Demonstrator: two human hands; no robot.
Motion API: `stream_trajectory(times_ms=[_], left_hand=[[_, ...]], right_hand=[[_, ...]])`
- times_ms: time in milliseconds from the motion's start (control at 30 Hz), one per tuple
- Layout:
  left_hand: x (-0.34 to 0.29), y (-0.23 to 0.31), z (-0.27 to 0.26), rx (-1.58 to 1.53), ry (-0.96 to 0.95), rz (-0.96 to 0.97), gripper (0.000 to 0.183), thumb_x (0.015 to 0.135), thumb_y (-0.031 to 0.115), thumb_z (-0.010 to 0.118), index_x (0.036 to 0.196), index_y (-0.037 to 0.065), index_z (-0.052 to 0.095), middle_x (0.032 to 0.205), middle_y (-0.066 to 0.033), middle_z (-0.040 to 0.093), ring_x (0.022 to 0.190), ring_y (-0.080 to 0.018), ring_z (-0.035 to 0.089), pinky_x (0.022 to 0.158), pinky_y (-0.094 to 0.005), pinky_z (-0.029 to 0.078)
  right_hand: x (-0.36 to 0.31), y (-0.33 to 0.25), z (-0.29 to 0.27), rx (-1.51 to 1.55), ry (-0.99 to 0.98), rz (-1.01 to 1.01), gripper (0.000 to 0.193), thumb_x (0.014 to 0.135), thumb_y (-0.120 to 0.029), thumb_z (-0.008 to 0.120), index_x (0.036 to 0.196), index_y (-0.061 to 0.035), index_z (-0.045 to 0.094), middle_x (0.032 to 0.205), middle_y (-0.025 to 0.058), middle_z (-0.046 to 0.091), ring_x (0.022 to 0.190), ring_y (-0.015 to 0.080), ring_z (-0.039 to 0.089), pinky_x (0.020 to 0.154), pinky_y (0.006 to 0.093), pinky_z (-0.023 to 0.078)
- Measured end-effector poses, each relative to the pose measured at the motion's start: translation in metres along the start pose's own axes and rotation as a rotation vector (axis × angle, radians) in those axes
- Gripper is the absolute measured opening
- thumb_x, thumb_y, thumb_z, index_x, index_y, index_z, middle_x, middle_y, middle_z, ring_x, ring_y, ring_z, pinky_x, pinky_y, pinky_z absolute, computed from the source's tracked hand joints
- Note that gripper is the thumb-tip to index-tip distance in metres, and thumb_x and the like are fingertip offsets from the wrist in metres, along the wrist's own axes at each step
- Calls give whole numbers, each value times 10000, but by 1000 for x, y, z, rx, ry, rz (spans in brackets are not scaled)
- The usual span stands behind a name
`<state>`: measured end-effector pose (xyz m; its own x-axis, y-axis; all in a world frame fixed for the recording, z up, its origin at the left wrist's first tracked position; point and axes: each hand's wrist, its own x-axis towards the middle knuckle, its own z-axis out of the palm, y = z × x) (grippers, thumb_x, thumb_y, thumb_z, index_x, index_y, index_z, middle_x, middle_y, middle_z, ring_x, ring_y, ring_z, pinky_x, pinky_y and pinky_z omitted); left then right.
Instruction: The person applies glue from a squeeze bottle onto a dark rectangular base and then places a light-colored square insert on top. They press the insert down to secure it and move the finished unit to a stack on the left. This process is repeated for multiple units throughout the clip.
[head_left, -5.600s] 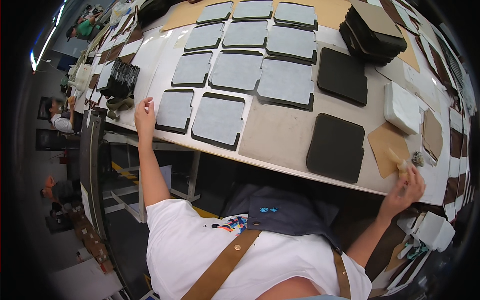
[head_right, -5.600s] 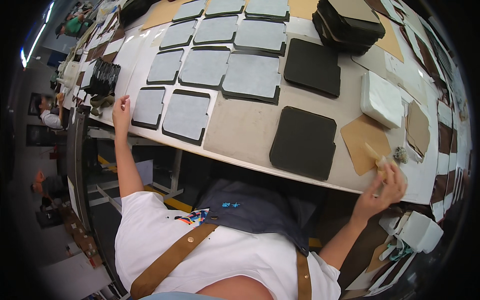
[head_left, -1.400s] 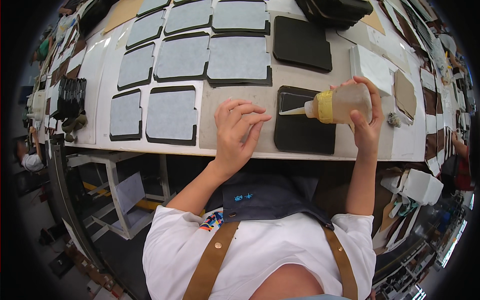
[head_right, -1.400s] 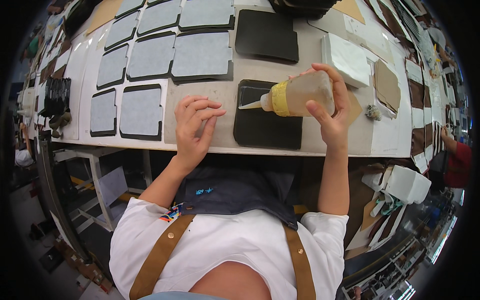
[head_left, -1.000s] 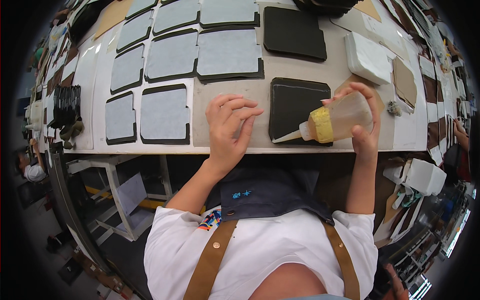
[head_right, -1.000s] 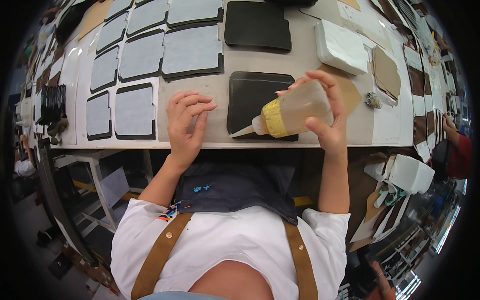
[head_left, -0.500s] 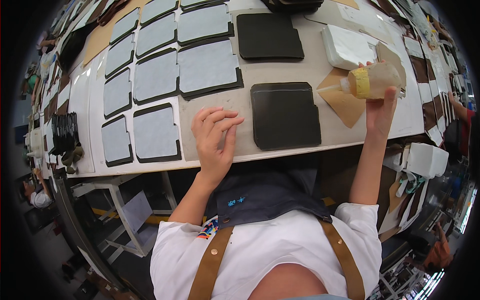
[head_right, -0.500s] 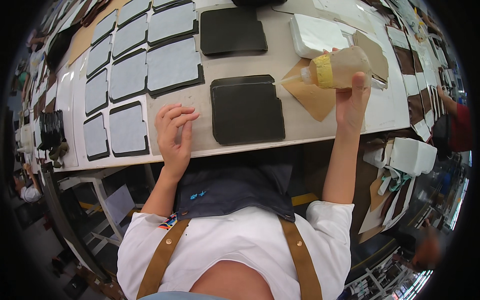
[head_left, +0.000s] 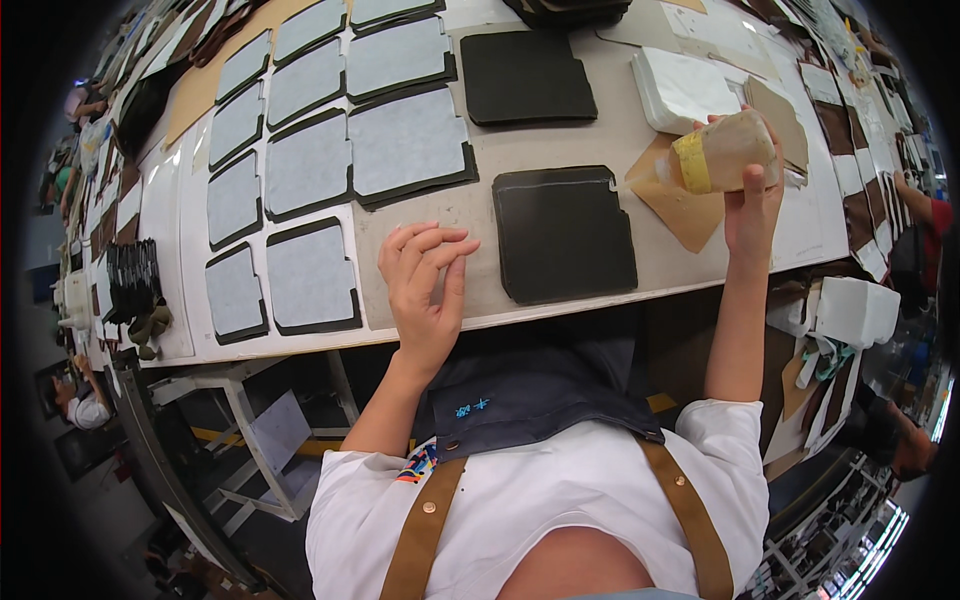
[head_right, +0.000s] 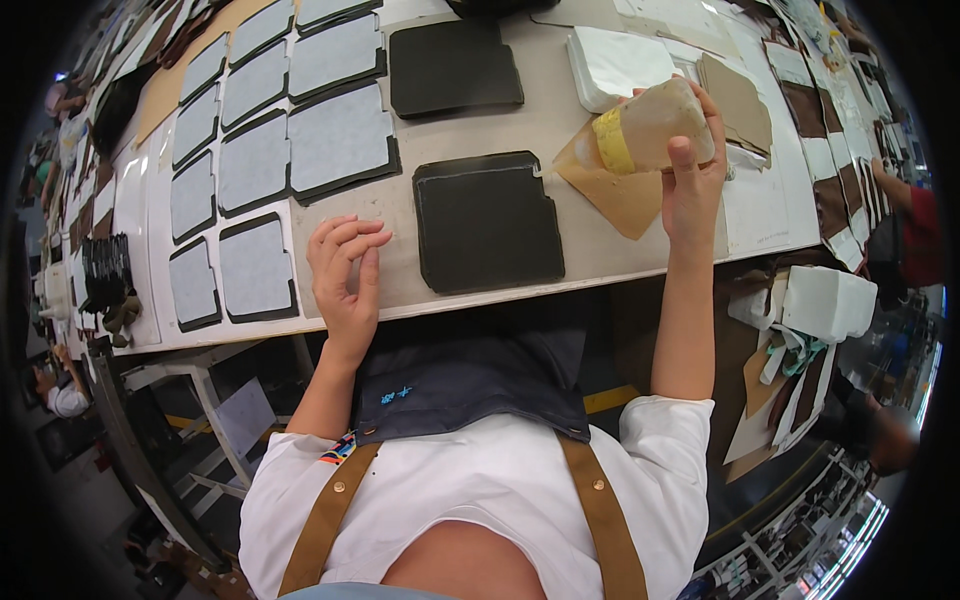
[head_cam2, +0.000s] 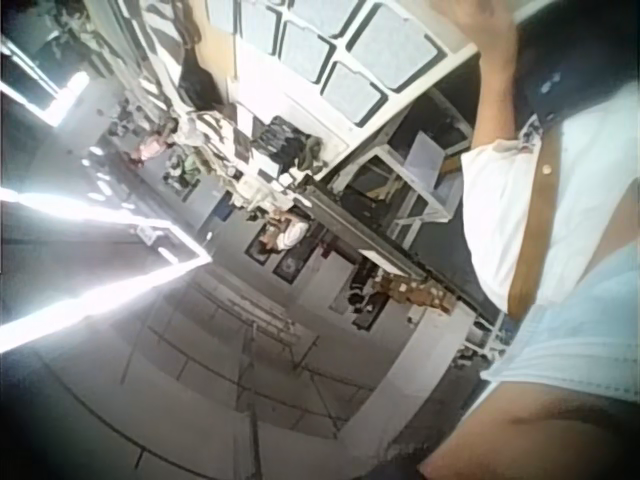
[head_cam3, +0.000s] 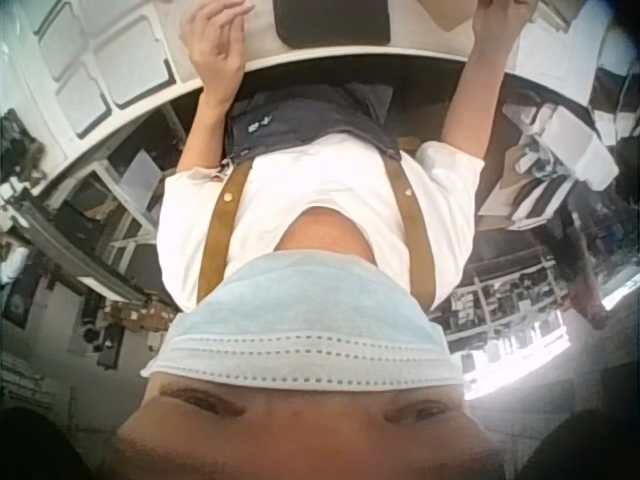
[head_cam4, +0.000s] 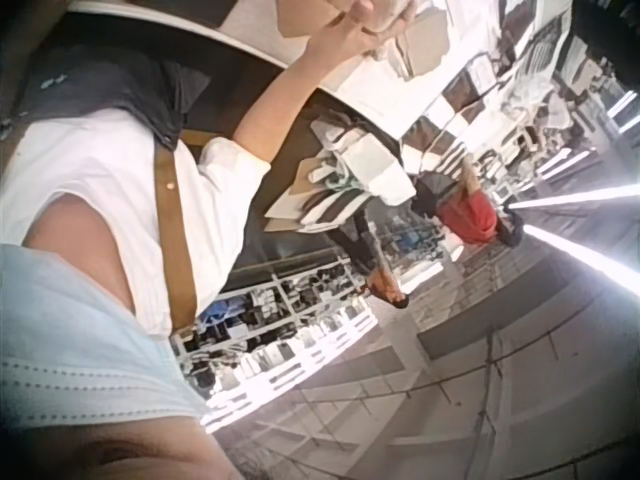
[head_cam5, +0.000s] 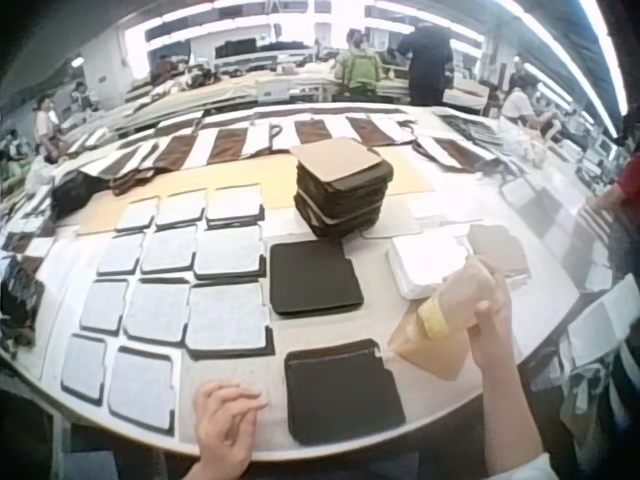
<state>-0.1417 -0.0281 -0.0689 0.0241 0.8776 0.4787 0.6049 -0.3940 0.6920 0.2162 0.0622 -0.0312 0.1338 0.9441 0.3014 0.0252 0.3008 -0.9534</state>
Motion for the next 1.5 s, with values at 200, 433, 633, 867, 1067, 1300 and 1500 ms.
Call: stream_trajectory(times_ms=[200,433,633,867,1067,1300,1500], left_hand=[[0,0,1,7,0,0,171,899,20,672,1025,111,745,1101,-26,693,1175,-274,561,1106,-470,331],[-1,-1,1,14,-7,2,168,894,19,678,1019,106,747,1096,-31,694,1178,-278,559,1104,-464,332],[-1,0,1,20,-12,5,168,893,15,675,1019,100,748,1097,-34,697,1183,-279,559,1104,-460,332],[0,-1,1,17,-11,7,171,894,13,670,1022,97,748,1101,-38,698,1186,-282,559,1109,-456,326],[0,0,1,29,-14,4,178,895,6,668,1023,100,748,1104,-35,697,1186,-279,559,1107,-457,330],[0,0,2,23,-14,2,193,889,-10,671,1028,98,748,1109,-35,697,1191,-279,556,1099,-441,343],[0,1,1,28,-14,3,197,887,-20,670,1028,95,745,1111,-37,698,1195,-280,554,1092,-436,348]], right_hand=[[-8,-9,0,-55,-41,-3,1060,780,-713,749,1477,7,405,1274,216,625,1214,383,642,1045,471,535],[-15,-13,1,-66,-37,-24,1110,730,-748,767,1454,13,408,1250,210,634,1178,364,661,1028,470,547],[-19,-19,-3,-77,-26,-42,1103,710,-728,798,1436,10,418,1235,204,641,1161,359,670,1023,473,550],[-23,-19,-9,-78,-18,-43,1104,700,-714,816,1436,8,419,1232,203,641,1146,370,676,1021,483,554],[-32,-18,-17,-36,-33,-36,1078,701,-684,830,1412,28,444,1181,207,663,1093,367,701,969,482,580],[-40,-19,-13,-23,10,8,1159,645,-736,829,1431,10,419,1197,195,643,1106,357,689,990,483,563],[-37,-16,-8,14,-40,-29,1080,697,-692,826,1422,9,442,1180,208,667,1075,357,709,953,471,581]])
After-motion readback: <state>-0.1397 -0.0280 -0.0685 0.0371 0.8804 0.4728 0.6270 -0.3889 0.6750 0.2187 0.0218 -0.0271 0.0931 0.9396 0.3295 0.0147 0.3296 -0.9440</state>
